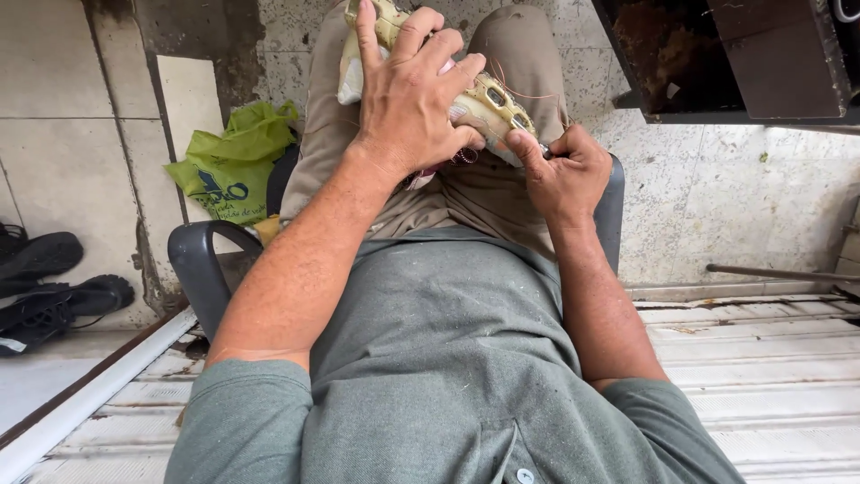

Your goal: Hand-sewing the sole of a sneaker using a hook needle and thread to repair it.

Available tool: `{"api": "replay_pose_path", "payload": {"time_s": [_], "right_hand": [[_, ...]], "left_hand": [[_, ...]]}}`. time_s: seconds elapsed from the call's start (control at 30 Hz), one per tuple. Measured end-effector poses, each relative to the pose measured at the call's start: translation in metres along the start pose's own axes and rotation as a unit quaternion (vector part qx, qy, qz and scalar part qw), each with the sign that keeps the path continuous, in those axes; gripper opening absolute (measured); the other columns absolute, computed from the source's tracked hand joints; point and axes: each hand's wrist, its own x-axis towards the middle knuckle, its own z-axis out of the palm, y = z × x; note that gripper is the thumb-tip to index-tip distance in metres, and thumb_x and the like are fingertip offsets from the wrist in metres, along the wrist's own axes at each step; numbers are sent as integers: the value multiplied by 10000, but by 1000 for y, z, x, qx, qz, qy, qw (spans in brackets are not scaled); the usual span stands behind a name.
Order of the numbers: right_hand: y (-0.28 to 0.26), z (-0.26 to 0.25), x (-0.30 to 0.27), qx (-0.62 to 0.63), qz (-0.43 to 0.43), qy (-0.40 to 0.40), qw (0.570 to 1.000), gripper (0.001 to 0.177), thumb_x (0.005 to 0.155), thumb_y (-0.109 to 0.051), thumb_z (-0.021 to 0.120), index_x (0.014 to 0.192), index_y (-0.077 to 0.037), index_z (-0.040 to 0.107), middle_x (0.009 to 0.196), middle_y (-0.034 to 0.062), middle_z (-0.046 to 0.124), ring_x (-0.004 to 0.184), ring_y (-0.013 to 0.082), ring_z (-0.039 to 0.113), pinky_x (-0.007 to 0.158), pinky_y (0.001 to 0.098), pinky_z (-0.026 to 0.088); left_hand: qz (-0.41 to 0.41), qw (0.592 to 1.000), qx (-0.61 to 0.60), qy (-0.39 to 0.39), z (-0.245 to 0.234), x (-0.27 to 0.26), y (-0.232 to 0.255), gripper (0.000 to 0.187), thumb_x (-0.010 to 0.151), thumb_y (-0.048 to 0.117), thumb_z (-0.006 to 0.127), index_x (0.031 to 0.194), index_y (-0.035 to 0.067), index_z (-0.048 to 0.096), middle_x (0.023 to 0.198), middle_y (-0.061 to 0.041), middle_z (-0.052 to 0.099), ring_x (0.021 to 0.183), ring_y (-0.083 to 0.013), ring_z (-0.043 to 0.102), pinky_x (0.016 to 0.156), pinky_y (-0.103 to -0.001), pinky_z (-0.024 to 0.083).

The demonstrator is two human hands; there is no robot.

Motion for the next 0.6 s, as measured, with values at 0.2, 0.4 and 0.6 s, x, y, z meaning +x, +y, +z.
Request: {"api": "replay_pose_path", "payload": {"time_s": [0.2, 0.4, 0.6], "right_hand": [[6, -4, -1, 108, 9, -74, 991, 436, 945, -312, 841, 754, -126, 495, 668, -29, 480, 647, 91, 424, 614, 292, 381], [-3, -6, -4, 83, -106, -36, 990, 416, 1029, -352, 745, 808, -107, 492, 703, 5, 451, 636, 156, 390, 583, 340, 320], [-15, -6, -8, 86, -164, 19, 982, 362, 993, -201, 820, 817, -73, 531, 758, 38, 469, 698, 194, 473, 647, 336, 411]], "left_hand": [[2, 1000, 5, 13, -3, 2, 0, 819, 577, 618, 1006, 1195, 139, 761, 1157, -42, 607, 1251, -323, 484, 1106, -806, 81], [-13, 999, 34, -6, 13, 1, -8, 920, 618, 776, 958, 1283, 171, 762, 1213, -79, 647, 1300, -342, 472, 1122, -783, 73], [-22, 997, 10, -71, -10, 6, 2, 915, 646, 705, 904, 1293, 106, 662, 1188, -53, 596, 1297, -347, 429, 1112, -805, 12]]}}
